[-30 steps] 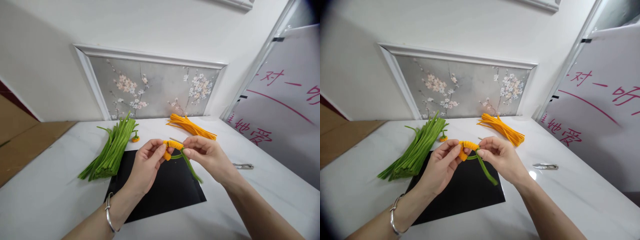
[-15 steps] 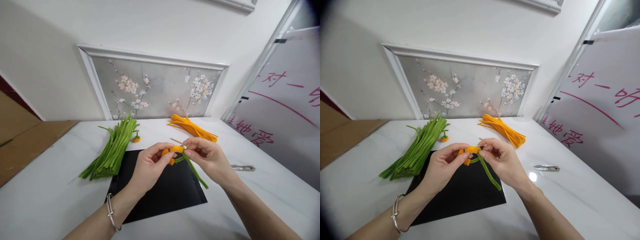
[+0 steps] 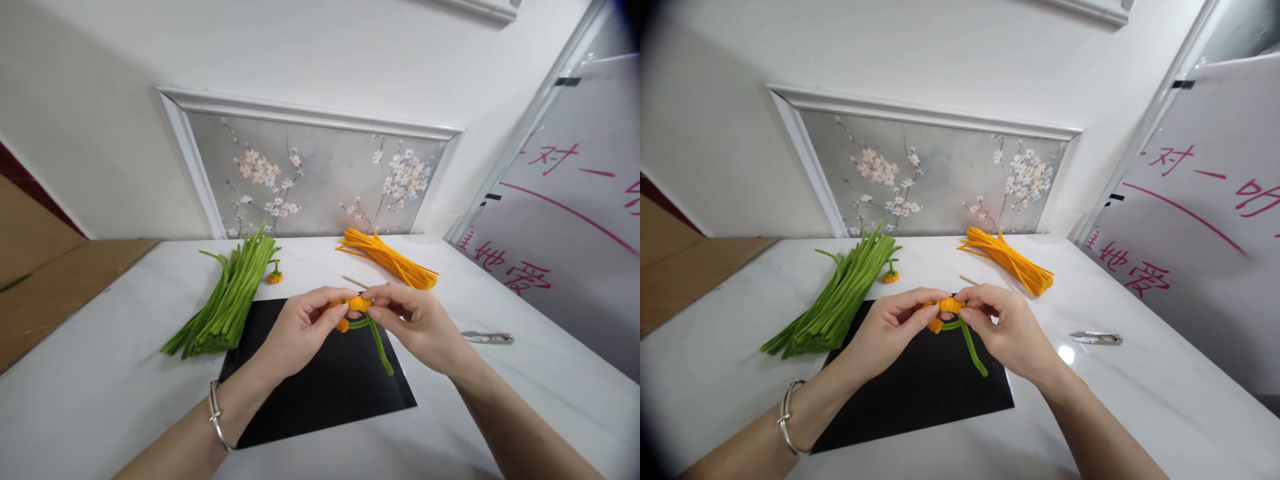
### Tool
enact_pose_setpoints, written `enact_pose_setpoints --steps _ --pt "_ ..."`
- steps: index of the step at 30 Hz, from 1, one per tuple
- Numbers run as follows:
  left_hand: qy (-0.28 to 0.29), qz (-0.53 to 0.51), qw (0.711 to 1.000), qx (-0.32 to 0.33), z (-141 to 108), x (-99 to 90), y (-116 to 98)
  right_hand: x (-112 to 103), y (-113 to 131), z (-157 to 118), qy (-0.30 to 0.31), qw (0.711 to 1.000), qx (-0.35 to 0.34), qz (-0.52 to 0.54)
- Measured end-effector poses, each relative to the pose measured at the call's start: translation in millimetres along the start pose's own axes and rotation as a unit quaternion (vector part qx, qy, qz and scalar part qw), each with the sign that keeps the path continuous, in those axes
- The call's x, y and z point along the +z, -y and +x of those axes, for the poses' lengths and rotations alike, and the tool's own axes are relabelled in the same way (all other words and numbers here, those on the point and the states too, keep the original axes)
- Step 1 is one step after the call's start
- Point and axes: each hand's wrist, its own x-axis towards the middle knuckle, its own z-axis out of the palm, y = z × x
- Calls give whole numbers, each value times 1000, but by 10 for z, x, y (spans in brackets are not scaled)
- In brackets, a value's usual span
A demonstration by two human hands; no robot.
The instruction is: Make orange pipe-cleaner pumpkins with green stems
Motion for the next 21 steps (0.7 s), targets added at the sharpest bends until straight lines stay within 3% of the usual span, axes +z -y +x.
enact_pose_setpoints --steps 4,8,16,21 --pt "11 46 999 19 -12 -15 -27 -7 26 4 14 1000 -21 -16" --pt "-17 75 997 14 -32 0 17 53 62 3 -2 997 -37 -69" --pt "-46 -20 999 -17 -12 51 47 110 70 -28 -90 983 -101 -128" --pt "-68 -33 997 9 -17 82 28 118 72 -27 -102 979 -112 -139"
